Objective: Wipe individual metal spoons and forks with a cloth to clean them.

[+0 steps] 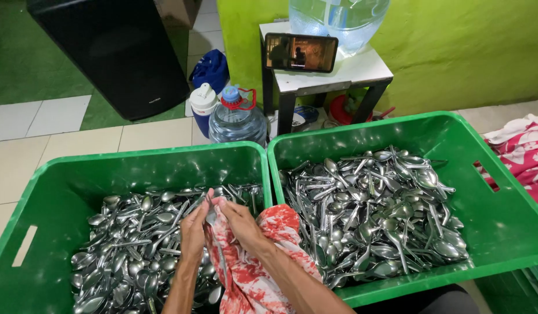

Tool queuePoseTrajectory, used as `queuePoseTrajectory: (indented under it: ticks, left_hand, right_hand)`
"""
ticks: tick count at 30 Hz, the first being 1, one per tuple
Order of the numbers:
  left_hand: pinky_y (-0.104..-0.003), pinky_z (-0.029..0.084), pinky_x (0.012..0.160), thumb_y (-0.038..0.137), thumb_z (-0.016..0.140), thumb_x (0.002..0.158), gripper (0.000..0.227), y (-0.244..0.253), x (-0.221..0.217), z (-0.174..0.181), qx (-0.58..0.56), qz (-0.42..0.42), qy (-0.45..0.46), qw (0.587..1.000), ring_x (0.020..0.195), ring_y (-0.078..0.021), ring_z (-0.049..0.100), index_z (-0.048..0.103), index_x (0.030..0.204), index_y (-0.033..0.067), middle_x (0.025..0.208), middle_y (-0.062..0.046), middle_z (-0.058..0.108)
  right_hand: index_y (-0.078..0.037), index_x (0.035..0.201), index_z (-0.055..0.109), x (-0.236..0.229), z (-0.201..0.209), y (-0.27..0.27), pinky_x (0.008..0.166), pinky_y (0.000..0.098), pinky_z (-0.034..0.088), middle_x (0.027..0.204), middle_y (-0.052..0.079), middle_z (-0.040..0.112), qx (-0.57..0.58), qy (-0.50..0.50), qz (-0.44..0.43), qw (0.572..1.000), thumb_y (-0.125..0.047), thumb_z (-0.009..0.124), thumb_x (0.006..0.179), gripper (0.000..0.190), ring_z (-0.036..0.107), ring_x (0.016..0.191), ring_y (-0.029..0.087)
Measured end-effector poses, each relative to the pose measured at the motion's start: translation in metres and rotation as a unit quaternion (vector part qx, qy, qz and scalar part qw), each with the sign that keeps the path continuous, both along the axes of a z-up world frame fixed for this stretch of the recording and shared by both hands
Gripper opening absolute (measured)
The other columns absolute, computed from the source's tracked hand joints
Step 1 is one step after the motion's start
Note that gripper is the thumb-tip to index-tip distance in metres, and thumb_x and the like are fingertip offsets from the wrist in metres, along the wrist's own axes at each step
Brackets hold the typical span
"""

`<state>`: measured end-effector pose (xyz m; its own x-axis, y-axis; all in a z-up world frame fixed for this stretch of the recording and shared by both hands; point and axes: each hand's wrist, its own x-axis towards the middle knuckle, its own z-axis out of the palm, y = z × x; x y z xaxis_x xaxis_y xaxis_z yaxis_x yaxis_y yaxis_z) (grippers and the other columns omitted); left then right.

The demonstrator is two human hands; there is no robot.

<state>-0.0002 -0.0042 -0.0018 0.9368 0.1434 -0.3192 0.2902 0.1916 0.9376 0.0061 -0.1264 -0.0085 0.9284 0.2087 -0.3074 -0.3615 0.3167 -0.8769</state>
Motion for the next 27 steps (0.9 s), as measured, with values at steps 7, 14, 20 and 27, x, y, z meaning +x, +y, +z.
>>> queuePoseTrajectory:
  ticks: [7, 14, 20, 27]
  left_hand:
    - [-0.025, 0.038, 0.037, 0.018, 0.06, 0.1, 0.036, 0.019, 0.011, -0.04, 0.079, -0.068, 0.009, 0.995, 0.043, -0.0113, 0.048, 0.074, 0.133, 0.0177, 0.062, -0.004, 0.067]
    - [-0.03, 0.047, 0.053, 0.014, 0.055, 0.102, 0.027, 0.016, 0.007, -0.03, 0.082, -0.05, -0.062, 0.993, 0.065, -0.0164, 0.059, 0.076, 0.117, 0.0065, 0.089, -0.009, 0.072]
    - [-0.041, 0.064, 0.068, 0.021, 0.048, 0.106, 0.031, 0.012, 0.0, -0.005, 0.123, 0.013, -0.058, 0.991, 0.089, -0.0281, 0.076, 0.068, 0.123, 0.0056, 0.107, -0.017, 0.079]
    - [-0.038, 0.06, 0.062, 0.015, 0.042, 0.109, 0.032, 0.009, -0.002, 0.004, 0.106, 0.022, -0.017, 0.994, 0.07, -0.0275, 0.072, 0.066, 0.128, 0.0046, 0.108, -0.019, 0.078]
  right_hand:
    - [-0.007, 0.102, 0.06, -0.005, -0.013, -0.006, 0.053, 0.0252, 0.039, 0.067, -0.003, 0.053, -0.081, -0.003, 0.093, 0.992, -0.013, 0.057, 0.107, 0.008, 0.048, 0.054, 0.01]
    - [-0.016, 0.083, 0.053, -0.003, -0.014, -0.007, 0.055, 0.0251, 0.04, 0.07, -0.004, 0.056, -0.063, -0.021, 0.141, 0.988, -0.019, 0.06, 0.104, 0.023, 0.051, 0.057, 0.01]
    - [-0.023, 0.073, 0.042, -0.009, 0.004, -0.007, 0.052, 0.0258, 0.03, 0.063, -0.006, 0.044, -0.104, -0.055, 0.209, 0.971, -0.022, 0.059, 0.101, 0.033, 0.036, 0.05, 0.008]
    - [-0.02, 0.073, 0.039, -0.012, 0.011, -0.009, 0.05, 0.0274, 0.032, 0.06, -0.004, 0.039, -0.127, -0.036, 0.227, 0.965, -0.016, 0.057, 0.104, 0.035, 0.032, 0.047, 0.01]
